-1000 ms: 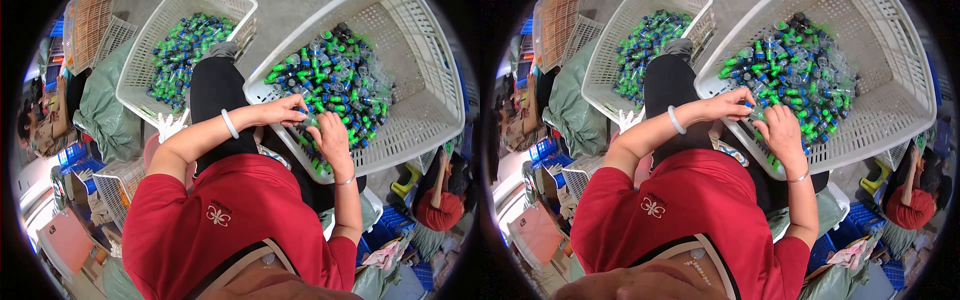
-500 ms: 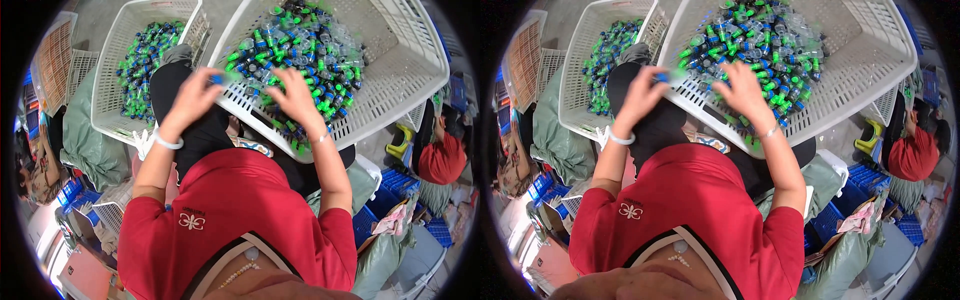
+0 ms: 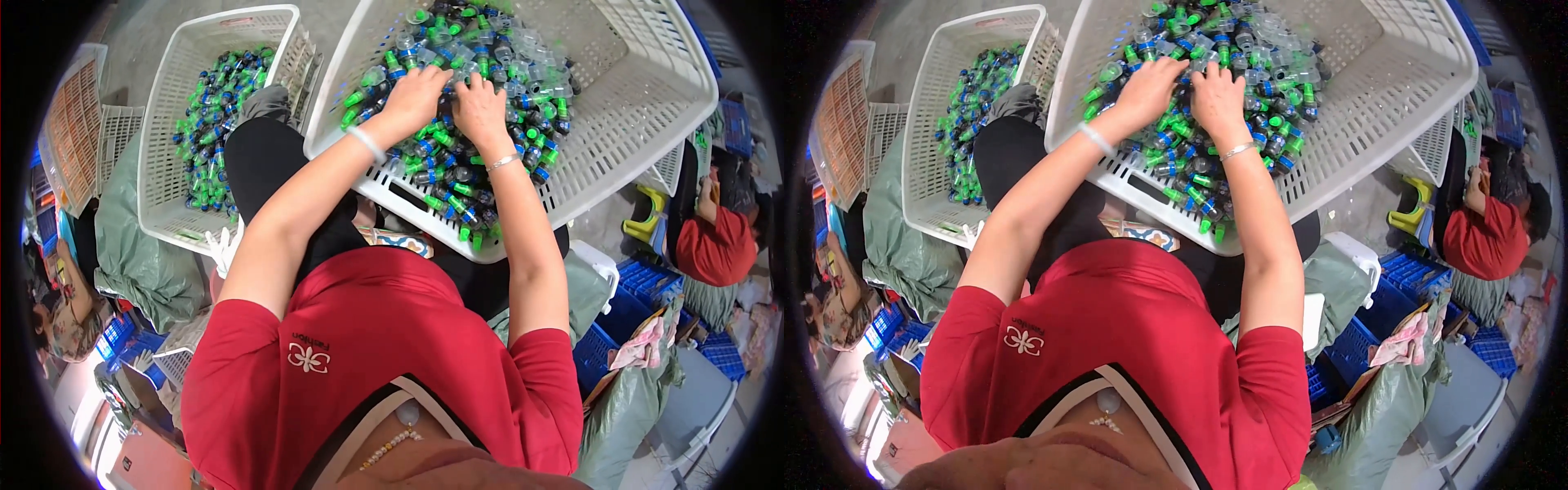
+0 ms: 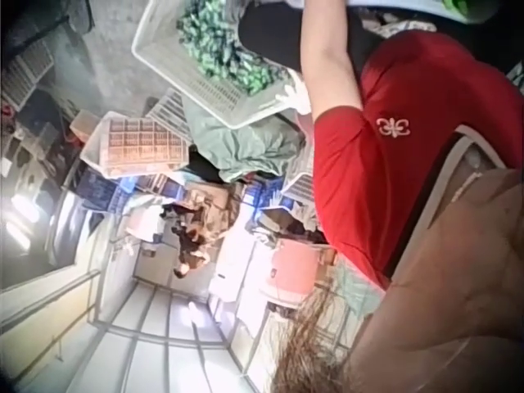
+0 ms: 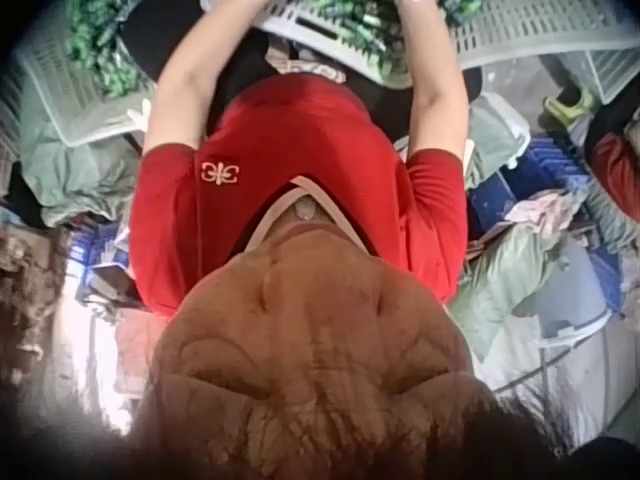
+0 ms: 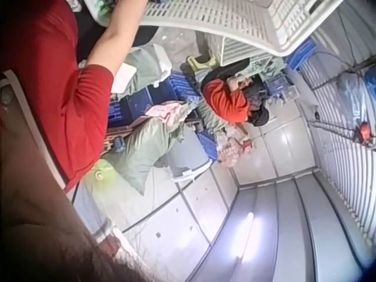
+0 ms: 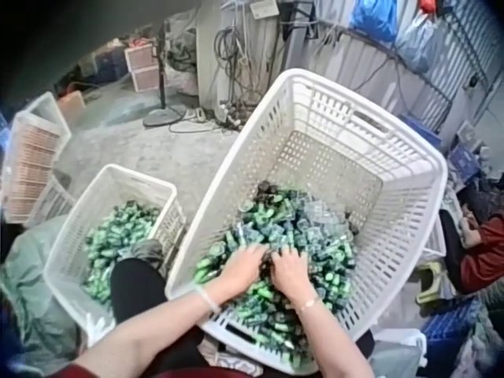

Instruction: Sorting small cylindrical blue and green components from a large white basket.

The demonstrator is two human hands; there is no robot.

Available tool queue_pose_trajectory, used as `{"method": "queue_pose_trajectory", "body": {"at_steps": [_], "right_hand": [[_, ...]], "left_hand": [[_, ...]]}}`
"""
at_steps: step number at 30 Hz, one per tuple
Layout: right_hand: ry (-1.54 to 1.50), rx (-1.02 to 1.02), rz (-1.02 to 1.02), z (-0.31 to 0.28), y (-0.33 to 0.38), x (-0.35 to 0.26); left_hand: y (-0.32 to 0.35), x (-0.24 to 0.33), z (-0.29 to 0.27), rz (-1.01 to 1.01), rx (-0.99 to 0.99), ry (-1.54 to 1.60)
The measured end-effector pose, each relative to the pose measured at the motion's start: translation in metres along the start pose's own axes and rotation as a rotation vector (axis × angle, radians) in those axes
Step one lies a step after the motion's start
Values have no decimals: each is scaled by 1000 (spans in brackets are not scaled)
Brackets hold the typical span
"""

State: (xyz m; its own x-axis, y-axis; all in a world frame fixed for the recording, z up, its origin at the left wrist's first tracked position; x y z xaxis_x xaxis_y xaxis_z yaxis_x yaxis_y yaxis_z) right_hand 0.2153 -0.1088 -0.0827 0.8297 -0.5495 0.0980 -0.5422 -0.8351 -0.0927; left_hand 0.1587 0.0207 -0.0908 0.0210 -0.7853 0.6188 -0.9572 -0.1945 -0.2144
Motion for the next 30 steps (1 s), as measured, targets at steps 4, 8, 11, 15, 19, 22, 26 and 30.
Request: {"method": "queue_pose_trajectory", "body": {"at_steps": [4, 8, 11, 15, 19, 22, 26, 30], "right_hand": [[16, -44, -19, -5, 5, 7], [-106, 9, 122, -19, 21, 22], [-1180, 361, 550, -20, 51, 35], [-1442, 493, 375, -53, 55, 2], [-1338, 486, 311, -72, 53, -9], [-1244, 507, 302, -84, 58, -2], [-1151, 429, 250, -94, 58, -13], [-1197, 343, 297, -90, 62, -32]], "left_hand": [[-15, 11, 23, -20, -123, -111], [2, -5, 14, -124, -178, -25], [12, -13, -8, -398, -226, 400], [31, -2, -33, -799, -280, 1258], [41, 17, -46, -661, -348, 1517], [47, 22, -53, -666, -372, 1590], [51, 26, -62, -632, -347, 1556], [63, 42, -63, -465, -479, 1223]]}}
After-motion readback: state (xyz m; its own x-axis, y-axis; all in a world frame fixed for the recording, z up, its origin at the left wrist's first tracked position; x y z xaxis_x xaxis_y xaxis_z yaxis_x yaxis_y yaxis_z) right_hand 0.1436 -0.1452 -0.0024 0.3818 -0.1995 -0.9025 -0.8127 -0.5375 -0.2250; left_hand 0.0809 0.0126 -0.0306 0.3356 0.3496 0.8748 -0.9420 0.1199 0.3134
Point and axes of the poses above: each hand's wrist, its own y-axis away from the middle knuckle, its own z-axis out of the palm, x = y × z, the point moved 3 cm from there along -y, towards the middle knuckle, and after that the axes turned 9 degrees about -z, right-handed, at the moved point
